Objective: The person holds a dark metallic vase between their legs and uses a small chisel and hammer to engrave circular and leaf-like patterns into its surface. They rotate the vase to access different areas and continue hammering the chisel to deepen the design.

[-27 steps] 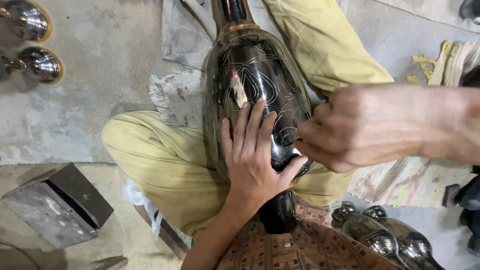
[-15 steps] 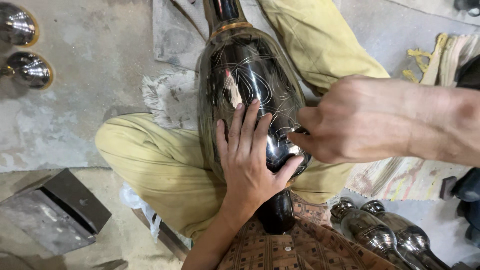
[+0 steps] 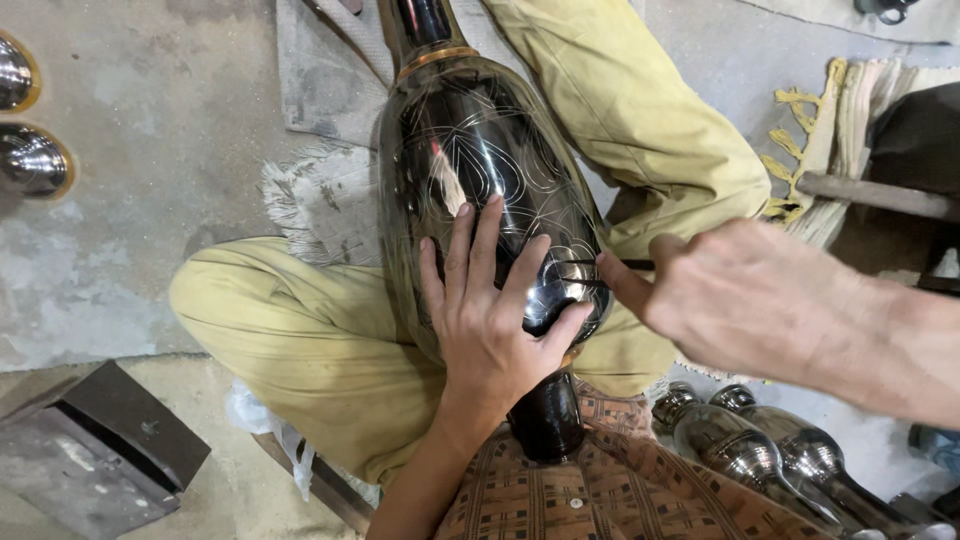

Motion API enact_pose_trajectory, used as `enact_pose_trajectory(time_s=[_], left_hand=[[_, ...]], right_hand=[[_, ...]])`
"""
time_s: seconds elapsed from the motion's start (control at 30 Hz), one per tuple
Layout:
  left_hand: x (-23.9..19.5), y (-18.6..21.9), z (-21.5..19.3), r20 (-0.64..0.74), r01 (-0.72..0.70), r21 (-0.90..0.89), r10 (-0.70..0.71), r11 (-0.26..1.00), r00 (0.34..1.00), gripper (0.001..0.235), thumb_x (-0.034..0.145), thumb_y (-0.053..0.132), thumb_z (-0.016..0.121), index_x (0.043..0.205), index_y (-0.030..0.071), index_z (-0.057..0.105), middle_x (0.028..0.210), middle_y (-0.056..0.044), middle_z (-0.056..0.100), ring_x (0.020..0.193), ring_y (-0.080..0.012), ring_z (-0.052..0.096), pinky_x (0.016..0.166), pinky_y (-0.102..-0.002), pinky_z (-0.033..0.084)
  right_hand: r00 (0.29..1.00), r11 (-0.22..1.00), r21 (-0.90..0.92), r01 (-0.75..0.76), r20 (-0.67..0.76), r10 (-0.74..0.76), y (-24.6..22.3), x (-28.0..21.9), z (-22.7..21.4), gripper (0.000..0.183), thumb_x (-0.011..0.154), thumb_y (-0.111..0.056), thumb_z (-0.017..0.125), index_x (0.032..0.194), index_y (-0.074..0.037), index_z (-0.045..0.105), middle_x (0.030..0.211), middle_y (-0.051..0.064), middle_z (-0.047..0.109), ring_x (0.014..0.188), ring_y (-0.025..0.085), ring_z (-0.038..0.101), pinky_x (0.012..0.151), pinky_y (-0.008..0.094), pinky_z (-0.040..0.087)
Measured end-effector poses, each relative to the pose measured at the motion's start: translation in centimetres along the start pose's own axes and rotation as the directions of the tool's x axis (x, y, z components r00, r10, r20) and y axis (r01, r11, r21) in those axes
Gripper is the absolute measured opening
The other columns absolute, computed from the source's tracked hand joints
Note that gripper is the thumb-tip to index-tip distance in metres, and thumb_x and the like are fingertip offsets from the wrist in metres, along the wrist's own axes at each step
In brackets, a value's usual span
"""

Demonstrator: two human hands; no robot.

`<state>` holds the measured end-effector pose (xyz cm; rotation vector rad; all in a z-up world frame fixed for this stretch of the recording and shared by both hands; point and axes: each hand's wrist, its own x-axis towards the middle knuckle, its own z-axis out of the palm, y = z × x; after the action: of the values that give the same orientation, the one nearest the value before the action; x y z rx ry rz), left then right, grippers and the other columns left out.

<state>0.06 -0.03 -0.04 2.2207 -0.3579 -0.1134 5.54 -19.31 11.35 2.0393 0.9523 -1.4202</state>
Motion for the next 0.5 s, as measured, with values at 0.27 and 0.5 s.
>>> enact_pose_trajectory(time_s=[0.27, 0.5], left_hand=[[0.2, -0.2, 0.5, -0.028, -0.009, -0.012, 0.009, 1.0, 1.0, 0.057, 0.072, 0.048, 0.089, 0.116, 0.015, 0.074, 0.156, -0.021, 0.046, 0.147, -0.0428, 0.041, 0.12, -0.072, 0.022], [0.2, -0.1, 0.3, -0.003, -0.04, -0.022, 0.04, 0.999, 0.999, 0.058, 0.07, 0.043, 0.09, 0.119, 0.016, 0.075, 0.156, -0.017, 0.045, 0.148, -0.0427, 0.038, 0.12, -0.074, 0.019]], right_hand=[[0.975, 0.935, 0.35, -0.064, 0.22, -0.015, -1.5, 0.0, -2.7, 0.039, 0.099, 0.006, 0.033, 0.092, -0.002, 0.07, 0.066, 0.007, 0.06, 0.049, 0.011, 0.058, 0.041, 0.024, 0.049], [0.895, 0.648, 0.67, -0.363, 0.445, 0.041, -0.7, 0.2, -7.9, 0.051, 0.114, -0.028, 0.032, 0.095, -0.004, 0.072, 0.071, 0.007, 0.064, 0.051, 0.011, 0.055, 0.046, 0.025, 0.056]])
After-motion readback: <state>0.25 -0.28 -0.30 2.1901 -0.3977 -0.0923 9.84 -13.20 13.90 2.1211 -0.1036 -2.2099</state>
